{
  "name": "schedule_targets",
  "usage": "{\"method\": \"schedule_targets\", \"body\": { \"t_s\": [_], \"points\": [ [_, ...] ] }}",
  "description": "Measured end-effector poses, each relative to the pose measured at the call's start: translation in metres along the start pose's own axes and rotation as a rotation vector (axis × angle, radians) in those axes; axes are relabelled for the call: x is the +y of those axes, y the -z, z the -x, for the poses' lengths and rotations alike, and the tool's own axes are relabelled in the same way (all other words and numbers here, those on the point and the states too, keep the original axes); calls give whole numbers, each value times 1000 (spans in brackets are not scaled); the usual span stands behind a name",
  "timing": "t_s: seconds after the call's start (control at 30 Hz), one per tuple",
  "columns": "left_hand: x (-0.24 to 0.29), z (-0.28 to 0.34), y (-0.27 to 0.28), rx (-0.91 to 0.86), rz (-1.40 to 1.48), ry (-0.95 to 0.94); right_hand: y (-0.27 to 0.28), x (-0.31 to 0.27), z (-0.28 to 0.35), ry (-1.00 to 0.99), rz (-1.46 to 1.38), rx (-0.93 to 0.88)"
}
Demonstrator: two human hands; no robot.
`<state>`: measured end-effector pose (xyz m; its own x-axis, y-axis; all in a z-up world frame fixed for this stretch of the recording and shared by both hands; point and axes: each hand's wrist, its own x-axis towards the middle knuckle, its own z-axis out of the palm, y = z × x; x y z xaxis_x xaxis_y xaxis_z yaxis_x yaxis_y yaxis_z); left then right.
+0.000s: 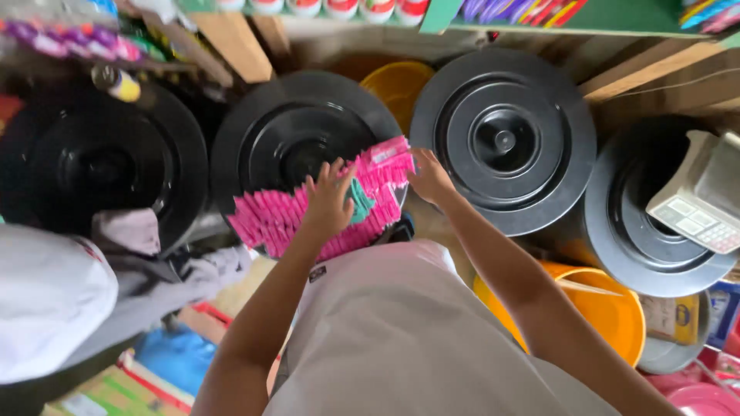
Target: Wiping detergent sachets with a cloth and organizing them on a shelf in a retail store.
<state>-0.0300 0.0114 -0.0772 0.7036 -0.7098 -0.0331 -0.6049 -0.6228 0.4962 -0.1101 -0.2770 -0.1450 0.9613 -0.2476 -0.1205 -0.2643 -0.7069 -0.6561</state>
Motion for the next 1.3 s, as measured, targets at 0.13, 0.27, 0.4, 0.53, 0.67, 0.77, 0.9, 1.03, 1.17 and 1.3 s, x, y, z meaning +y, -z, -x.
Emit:
{"method": "schedule_targets", "body": {
  "t_s": [0.13, 0.27, 0.4, 0.53, 0.67, 0.77, 0.9, 1.03, 1.17, 1.3],
  "points": [
    [-3, 43, -40, -169, -21, 74, 10, -27, -6, -18, -12, -124],
    [4, 66, -36, -299, -69, 175, 3, -30, -25, 75, 165, -72],
    [-11, 75, -47, -243, 14, 207, -2, -34, -45, 251, 393, -61],
    [-13, 81, -39, -91, 216, 252, -3, -33, -45, 290, 403, -74],
    [-32, 64, -51, 43, 593, 356, 0, -58, -39, -20, 74, 63],
    [-30, 49, -28, 94, 1047, 492, -19, -92, -29, -315, -453, 26],
    [-37, 25, 2, 86, 1586, 598, -52, -140, -12, -465, -1166, -306],
    [-79, 25, -18, -6, 1883, 426, -59, -170, -6, -231, -1021, -474],
    [-81, 25, 16, -15, 1937, 580, -81, -142, -4, -132, -515, -102],
    [-88, 31, 37, 34, 2033, 731, -89, -131, 6, 281, 347, 319]
  ]
}}
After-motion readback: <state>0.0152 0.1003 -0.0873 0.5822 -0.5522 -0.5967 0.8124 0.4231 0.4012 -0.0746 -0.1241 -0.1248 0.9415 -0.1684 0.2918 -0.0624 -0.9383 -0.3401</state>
